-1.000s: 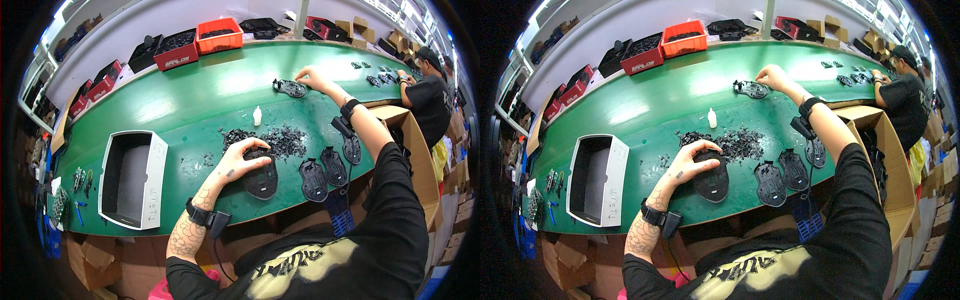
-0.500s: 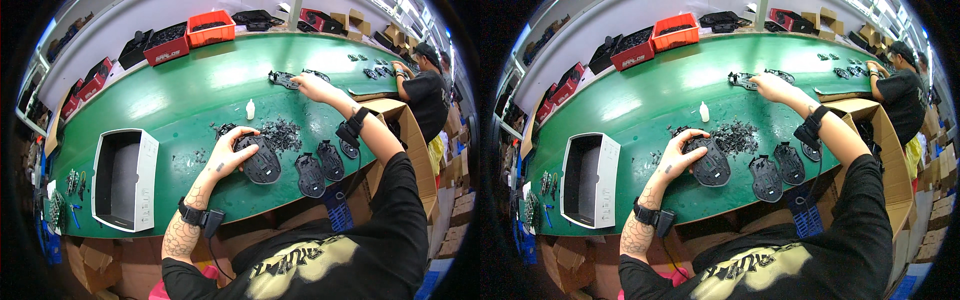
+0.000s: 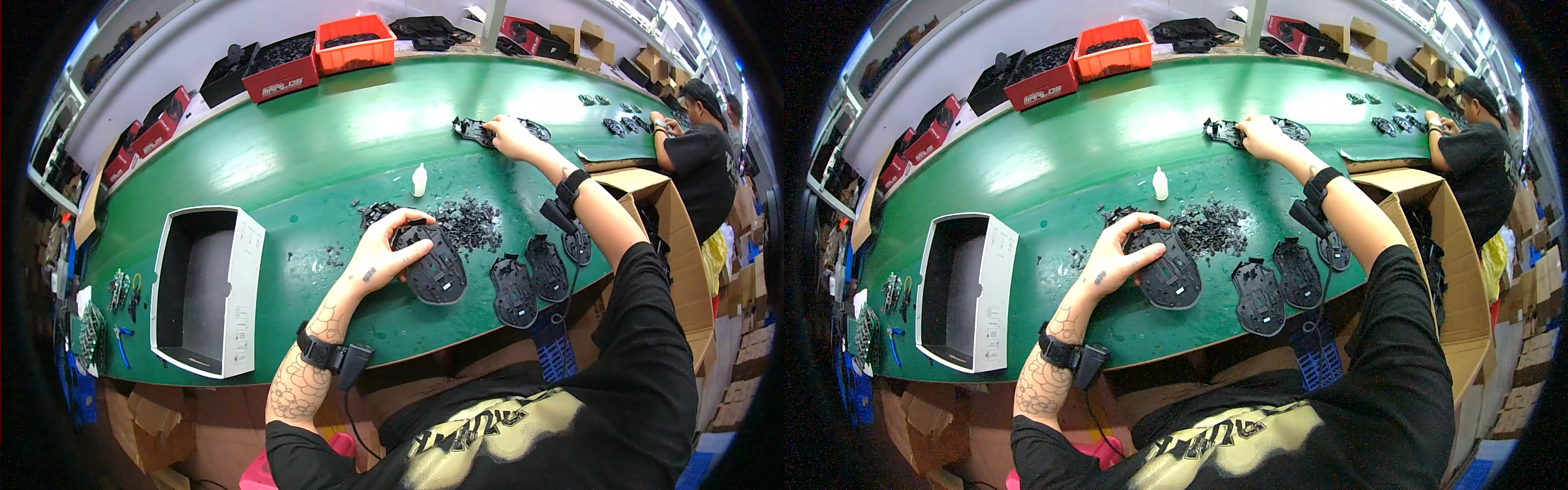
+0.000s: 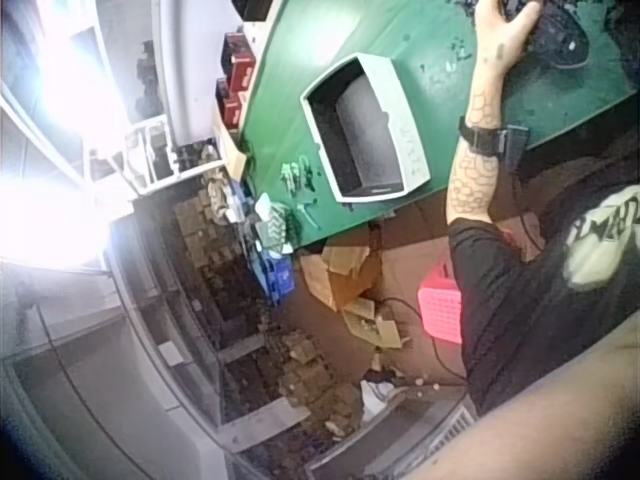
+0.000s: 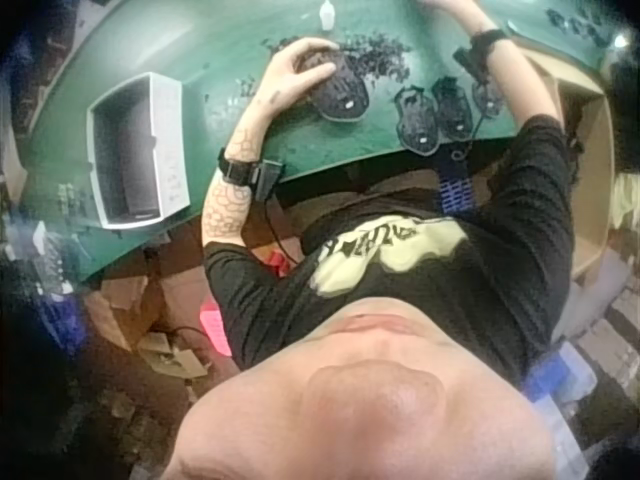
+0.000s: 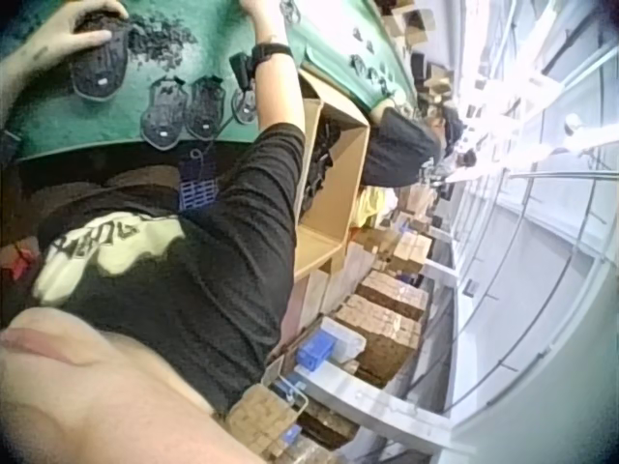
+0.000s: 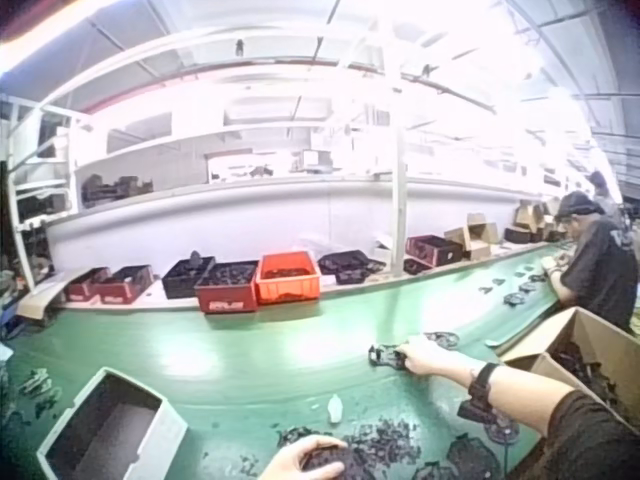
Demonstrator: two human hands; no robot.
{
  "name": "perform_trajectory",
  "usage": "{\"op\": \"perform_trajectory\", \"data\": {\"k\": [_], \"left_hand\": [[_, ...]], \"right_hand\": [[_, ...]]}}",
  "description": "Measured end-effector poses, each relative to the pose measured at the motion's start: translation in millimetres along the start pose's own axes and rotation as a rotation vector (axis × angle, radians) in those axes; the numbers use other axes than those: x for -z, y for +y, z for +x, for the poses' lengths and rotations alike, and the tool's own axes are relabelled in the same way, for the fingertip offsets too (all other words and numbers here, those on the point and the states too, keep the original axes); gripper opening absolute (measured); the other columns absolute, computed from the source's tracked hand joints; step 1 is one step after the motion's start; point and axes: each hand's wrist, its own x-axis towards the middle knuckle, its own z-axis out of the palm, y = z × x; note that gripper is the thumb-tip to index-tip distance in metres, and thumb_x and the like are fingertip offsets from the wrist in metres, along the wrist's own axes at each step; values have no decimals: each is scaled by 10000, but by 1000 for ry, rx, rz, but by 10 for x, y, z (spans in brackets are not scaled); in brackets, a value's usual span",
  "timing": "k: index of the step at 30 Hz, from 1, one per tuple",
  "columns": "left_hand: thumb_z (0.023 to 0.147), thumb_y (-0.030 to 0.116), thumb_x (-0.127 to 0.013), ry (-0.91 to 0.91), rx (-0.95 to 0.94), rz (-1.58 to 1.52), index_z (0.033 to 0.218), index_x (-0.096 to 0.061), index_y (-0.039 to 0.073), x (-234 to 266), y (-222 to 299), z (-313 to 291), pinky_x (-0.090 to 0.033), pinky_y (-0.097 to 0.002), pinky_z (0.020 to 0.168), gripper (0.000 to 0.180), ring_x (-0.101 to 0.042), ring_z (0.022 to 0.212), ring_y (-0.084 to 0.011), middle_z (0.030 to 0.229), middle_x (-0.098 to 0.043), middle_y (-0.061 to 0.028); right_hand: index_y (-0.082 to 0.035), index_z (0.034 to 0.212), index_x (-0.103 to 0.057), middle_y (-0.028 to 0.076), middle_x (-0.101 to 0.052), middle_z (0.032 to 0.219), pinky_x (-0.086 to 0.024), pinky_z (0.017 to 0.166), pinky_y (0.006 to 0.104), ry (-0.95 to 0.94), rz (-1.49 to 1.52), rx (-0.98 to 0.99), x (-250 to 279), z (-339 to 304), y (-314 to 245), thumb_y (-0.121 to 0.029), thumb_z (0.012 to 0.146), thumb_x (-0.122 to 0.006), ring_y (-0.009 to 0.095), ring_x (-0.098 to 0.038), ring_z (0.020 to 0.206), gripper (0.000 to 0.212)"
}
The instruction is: The person assembles electronic components on a green workbench. They pick up black plastic casings and small black parts, apply glue from a white bottle to the casings, and attach the parts. The person handles the items one at a time, placing finished units on the table and retrieving new casings from a cardboard box.
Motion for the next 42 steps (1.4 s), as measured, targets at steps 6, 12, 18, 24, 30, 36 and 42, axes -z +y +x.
{"op": "perform_trajectory", "data": {"k": [6, 12, 18, 24, 30, 36, 42], "left_hand": [[840, 172, -679, -17, 14, 6, 1144, -589, 95, 26, -11, 5, -429, -203, 471, 326, -533, 645, -47, 935, -599, 2], [828, 184, -694, 2, 15, 6, 1130, -602, 95, 32, -33, 5, -422, -199, 488, 327, -540, 630, -42, 897, -608, 16], [827, 177, -695, -6, 18, 12, 1128, -603, 93, 28, -12, 7, -422, -197, 484, 325, -538, 624, -43, 904, -609, 10], [824, 170, -693, 37, 14, -36, 1134, -582, 78, -24, 39, 25, -433, -202, 461, 343, -559, 597, -65, 896, -596, -22], [839, 155, -689, 58, 28, -82, 1135, -518, 71, -7, 4, -21, -444, -211, 452, 352, -559, 604, -67, 867, -588, -29], [838, 160, -684, 73, 28, -67, 1131, -505, 74, -39, 0, 15, -431, -206, 445, 354, -547, 565, -66, 848, -581, -25], [840, 192, -676, 84, 97, -31, 1142, -515, 103, -19, 68, -36, -378, -182, 398, 354, -516, 494, -52, 798, -582, -17]], "right_hand": [[-57, 1165, -609, 187, -572, 1170, -443, 953, 450, 20, -4, 13, 84, 40, 52, -37, 782, -518, 379, -540, 1085, 394], [-137, 1249, -568, 185, -563, 1193, -443, 959, 449, 18, 18, -22, 107, 17, 68, -35, 774, -524, 381, -546, 1078, 487], [-167, 1306, -531, 167, -532, 1245, -440, 970, 447, -41, -38, -43, 80, 19, 97, -34, 774, -534, 368, -511, 1129, 549], [-71, 1181, -623, 155, -631, 1111, -492, 880, 382, 41, 203, 122, 607, -304, -220, -79, 769, -580, 288, -605, 1007, 414], [13, 906, -707, 126, -704, 827, -521, 708, 291, -340, 427, 224, 999, -898, -893, -124, 770, -674, 165, -665, 759, 196], [-14, 861, -722, 121, -657, 787, -518, 680, 334, -175, 476, 388, 528, -1100, -885, -87, 728, -701, 238, -654, 726, 153], [-15, 841, -715, 115, -645, 808, -514, 688, 334, -256, 492, 362, 535, -1125, -874, -86, 742, -702, 237, -647, 744, 123]]}}
